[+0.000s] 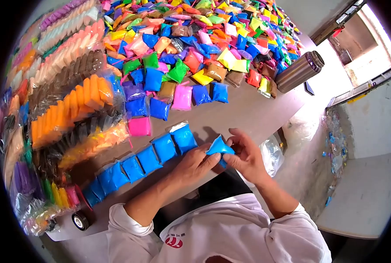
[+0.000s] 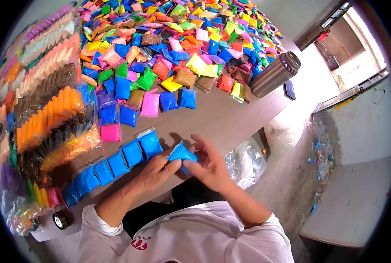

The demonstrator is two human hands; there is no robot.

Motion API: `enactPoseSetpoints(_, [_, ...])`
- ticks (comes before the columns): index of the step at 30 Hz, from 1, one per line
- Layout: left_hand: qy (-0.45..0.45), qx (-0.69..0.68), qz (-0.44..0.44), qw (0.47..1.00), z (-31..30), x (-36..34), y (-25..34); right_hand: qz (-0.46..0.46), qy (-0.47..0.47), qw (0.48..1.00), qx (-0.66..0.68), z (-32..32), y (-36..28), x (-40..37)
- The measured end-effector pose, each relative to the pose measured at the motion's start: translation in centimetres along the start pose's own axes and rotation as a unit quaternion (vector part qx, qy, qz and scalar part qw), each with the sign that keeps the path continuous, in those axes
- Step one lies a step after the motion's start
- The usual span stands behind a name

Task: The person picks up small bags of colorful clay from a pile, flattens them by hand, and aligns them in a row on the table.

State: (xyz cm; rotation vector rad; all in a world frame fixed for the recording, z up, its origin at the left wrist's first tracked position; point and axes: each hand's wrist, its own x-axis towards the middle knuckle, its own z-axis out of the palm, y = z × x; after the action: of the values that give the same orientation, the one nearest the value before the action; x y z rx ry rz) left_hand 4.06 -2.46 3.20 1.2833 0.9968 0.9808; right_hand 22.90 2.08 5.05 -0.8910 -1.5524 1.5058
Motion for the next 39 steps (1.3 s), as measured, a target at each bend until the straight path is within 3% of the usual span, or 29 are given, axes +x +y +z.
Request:
enactPoseSetpoints(2, [-0.003, -0.023, -0.004, 1.0, 0.0, 0.0, 0.0, 0.208, -0.11, 0.971, 0.045, -1.3, -0.9, 1.2])
enactPoseSetpoints(3, [-0.005, 0.002, 0.015, 1.0, -0.2, 0.1, -0.1, 0.22, -0.146, 0.964, 0.025, -1.8, -0.8, 1.4])
enactPoseSetpoints(7, [-0.039, 0.1, 0.008, 0.994, -0.7, 0.2, -1.2, 0.196, -0.164, 0.964, 0.08, -1.8, 0.7, 1.4])
enactPoseSetpoints(11, [-0.043, 0.046, -0.041, 0.997, -0.7, 0.1, -0.7, 0.15, -0.103, 0.981, 0.068, -0.8, 0.2, 0.9])
enactPoseSetpoints(13, [0.001, 0.041, 0.029, 0.999, -0.2, 0.2, -0.7, 0.147, -0.068, 0.984, 0.073, -0.8, 0.5, 0.6])
enactPoseSetpoints(16, [0.018, 0.068, 0.067, 0.995, 0.1, 0.3, -1.0, 0.132, -0.052, 0.988, 0.064, -0.9, 0.4, 0.7])
enactPoseSetpoints(20, [0.023, 0.087, 0.067, 0.994, 0.2, 0.4, -0.7, 0.135, -0.113, 0.984, 0.009, -1.8, -0.1, 1.4])
enactPoseSetpoints(22, [0.006, 0.188, 0.111, 0.976, 0.3, 0.5, -1.3, 0.153, -0.156, 0.976, -0.012, -2.3, -0.1, 1.8])
enactPoseSetpoints(24, [0.012, 0.212, 0.084, 0.974, 0.5, 0.1, -1.4, 0.157, -0.105, 0.982, 0.015, -2.4, -0.6, 2.7])
enactPoseSetpoints(26, [0.041, 0.229, 0.164, 0.959, 1.2, 0.2, -2.5, 0.143, -0.091, 0.986, 0.006, -2.5, 0.3, 3.9])
enactPoseSetpoints(27, [0.061, 0.261, 0.227, 0.936, 1.5, 0.4, -2.9, 0.144, -0.102, 0.983, -0.04, -2.4, 0.8, 4.7])
enactPoseSetpoints(29, [0.062, 0.303, 0.231, 0.922, 1.9, 0.2, -3.5, 0.159, -0.125, 0.964, -0.172, -2.2, 0.8, 6.2])
enactPoseSetpoints(33, [0.062, 0.359, 0.225, 0.904, 2.0, -0.1, -3.1, 0.15, -0.17, 0.956, -0.185, -0.5, 1.1, 8.4])
enactPoseSetpoints(35, [0.069, 0.366, 0.219, 0.902, 2.0, -0.2, -3.1, 0.137, -0.191, 0.921, -0.31, 0.2, 0.7, 9.0])
enactPoseSetpoints(39, [0.077, 0.344, 0.232, 0.907, 2.1, -0.2, -3.8, 0.112, -0.183, 0.941, -0.263, 0.3, 2.5, 9.3])
